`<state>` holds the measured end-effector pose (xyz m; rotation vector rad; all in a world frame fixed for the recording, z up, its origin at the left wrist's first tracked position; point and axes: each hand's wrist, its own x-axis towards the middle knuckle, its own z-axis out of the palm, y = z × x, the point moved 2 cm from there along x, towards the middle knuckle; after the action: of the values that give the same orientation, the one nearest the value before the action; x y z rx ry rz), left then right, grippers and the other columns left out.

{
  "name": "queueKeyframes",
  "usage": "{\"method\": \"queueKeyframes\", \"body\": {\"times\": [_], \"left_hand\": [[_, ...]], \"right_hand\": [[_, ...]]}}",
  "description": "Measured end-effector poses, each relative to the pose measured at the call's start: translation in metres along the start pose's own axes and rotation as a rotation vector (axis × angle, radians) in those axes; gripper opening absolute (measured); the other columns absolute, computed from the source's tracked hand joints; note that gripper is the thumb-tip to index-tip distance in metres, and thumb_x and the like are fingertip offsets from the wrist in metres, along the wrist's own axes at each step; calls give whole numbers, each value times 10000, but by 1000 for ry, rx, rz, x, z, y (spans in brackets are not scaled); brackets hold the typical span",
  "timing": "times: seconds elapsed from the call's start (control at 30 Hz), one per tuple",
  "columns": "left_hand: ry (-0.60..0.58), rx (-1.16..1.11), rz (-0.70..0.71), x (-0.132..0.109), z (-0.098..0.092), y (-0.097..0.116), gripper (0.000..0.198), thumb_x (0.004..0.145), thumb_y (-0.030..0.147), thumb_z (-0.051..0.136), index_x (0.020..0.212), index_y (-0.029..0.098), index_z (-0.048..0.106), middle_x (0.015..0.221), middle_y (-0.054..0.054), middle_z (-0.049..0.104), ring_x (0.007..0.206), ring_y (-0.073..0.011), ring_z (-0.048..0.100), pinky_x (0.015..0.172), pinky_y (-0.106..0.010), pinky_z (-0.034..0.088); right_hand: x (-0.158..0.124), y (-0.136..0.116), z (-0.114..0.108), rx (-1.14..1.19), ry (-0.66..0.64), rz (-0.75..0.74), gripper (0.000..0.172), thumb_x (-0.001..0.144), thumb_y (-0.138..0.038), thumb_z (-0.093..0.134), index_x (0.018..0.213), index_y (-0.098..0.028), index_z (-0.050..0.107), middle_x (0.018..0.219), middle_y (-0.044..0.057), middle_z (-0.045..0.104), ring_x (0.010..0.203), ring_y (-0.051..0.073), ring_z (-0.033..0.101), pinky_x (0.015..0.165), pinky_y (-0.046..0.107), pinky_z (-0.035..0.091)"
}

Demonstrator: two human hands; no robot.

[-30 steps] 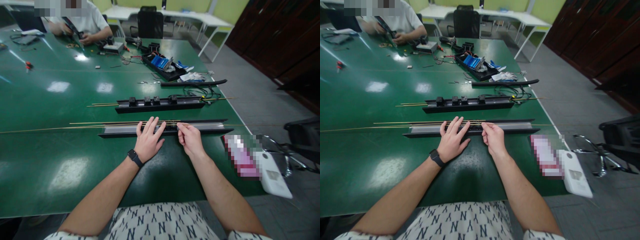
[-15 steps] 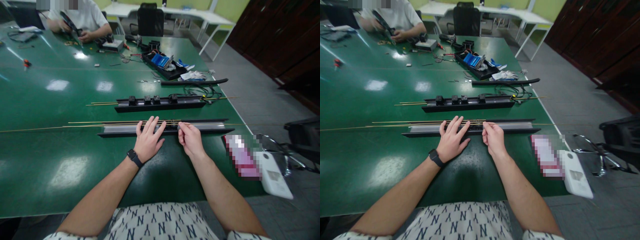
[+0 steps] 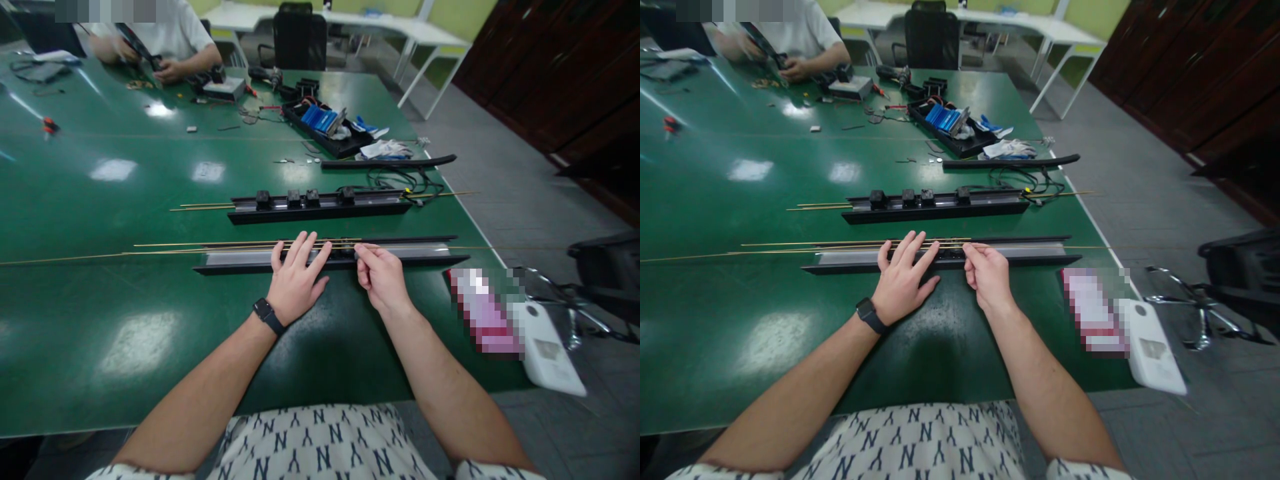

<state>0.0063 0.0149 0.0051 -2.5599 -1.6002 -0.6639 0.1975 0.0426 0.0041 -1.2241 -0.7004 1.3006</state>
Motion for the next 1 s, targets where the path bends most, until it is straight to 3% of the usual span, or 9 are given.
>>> {"method": "queueKeyframes", "body": {"times": [1.0], "left_hand": [[-4,-9,2,1,-1,0,651,987,420,618,1603,283,454,1702,-148,395,1603,-332,318,1281,-597,98]], "right_hand": [[-2,-2,2,-11,14,-5,363,769,-431,862,857,-197,599,505,-79,545,304,56,386,275,166,213]]}}
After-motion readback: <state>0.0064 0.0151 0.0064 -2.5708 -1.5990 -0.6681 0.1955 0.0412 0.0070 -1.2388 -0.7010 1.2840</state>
